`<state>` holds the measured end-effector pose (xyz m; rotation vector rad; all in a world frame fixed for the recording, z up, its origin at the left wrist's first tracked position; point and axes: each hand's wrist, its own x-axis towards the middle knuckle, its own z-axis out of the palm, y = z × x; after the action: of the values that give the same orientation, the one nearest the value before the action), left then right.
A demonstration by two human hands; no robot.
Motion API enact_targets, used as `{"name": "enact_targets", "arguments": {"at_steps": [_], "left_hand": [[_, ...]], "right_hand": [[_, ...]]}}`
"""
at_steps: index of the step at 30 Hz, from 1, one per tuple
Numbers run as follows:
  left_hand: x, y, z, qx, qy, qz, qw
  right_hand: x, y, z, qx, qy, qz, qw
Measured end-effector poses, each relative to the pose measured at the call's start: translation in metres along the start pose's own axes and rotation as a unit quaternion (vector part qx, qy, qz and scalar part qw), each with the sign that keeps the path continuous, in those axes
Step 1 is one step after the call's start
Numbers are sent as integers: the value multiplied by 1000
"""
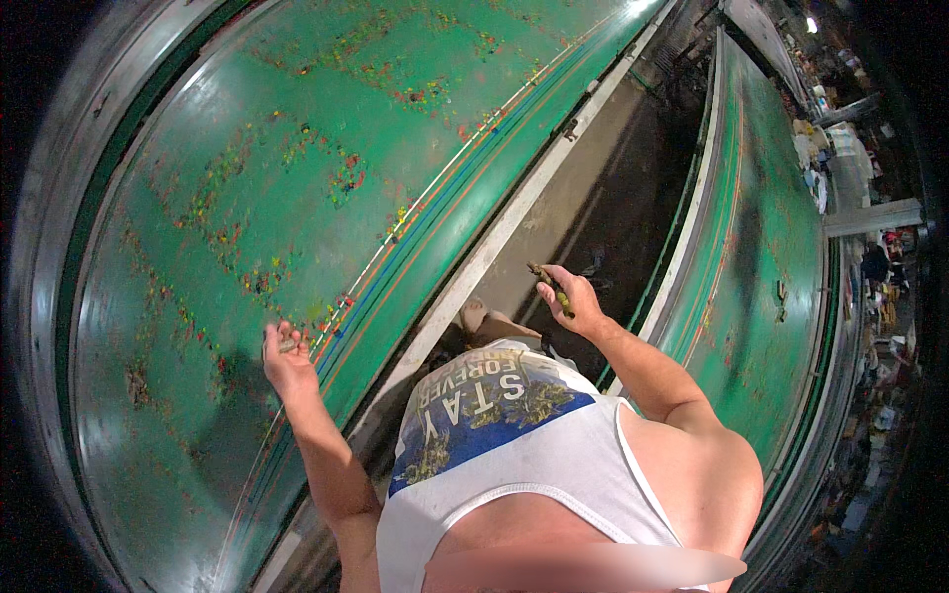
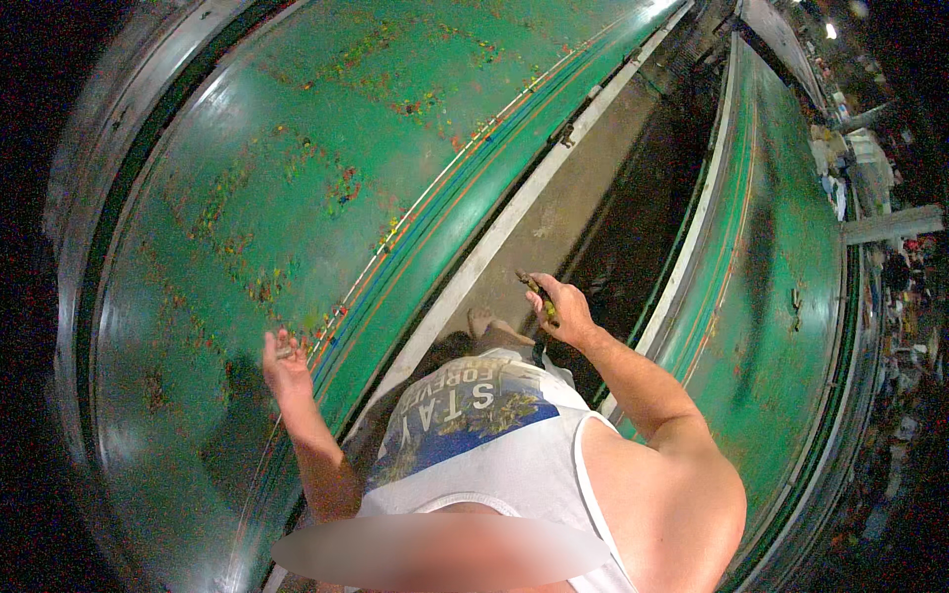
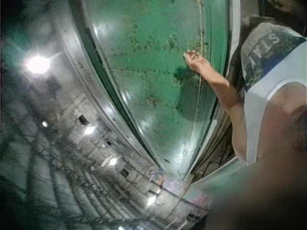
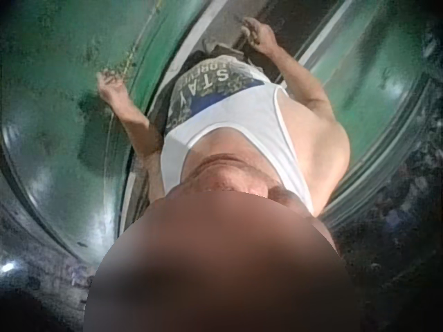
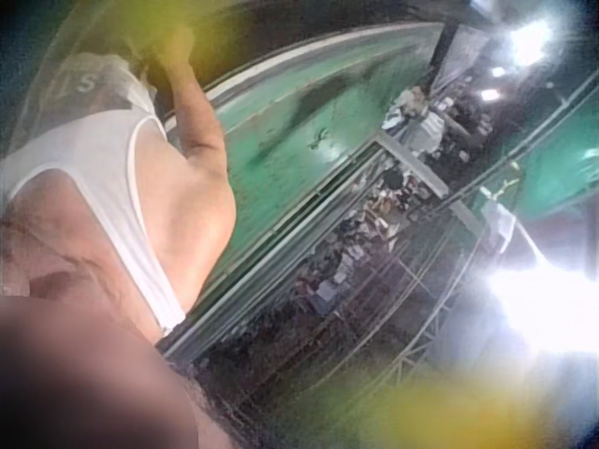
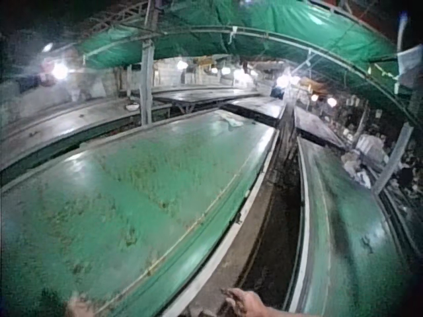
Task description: The person repeatedly picks up small metal pieces from a green conveyor belt and uses a screwdriver to manipulate them. The person moves along the belt, handling the pieces one at a time.
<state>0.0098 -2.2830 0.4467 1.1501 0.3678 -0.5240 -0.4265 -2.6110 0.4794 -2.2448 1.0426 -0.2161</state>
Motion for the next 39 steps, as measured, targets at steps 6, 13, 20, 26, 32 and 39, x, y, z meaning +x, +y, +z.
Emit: {"name": "enact_targets", "arguments": {"at_steps": [6,13,20,26,32,39], "left_hand": [[-9,11,12,-103,39,-7,994],[-8,-41,110,-42,59,31,997],[-38,-167,337,181,-95,63,977],[-81,-224,481,483,-251,207,813],[-84,-270,534,567,-373,332,655],[-81,-311,565,557,-446,361,600]], "right_hand": [[65,39,-1,256,53,100,960],[158,124,-60,370,90,147,913],[241,204,-123,430,-39,188,882],[250,225,-128,413,-92,155,892],[249,223,-120,495,-134,177,840],[259,222,-122,572,-140,226,776]]}}
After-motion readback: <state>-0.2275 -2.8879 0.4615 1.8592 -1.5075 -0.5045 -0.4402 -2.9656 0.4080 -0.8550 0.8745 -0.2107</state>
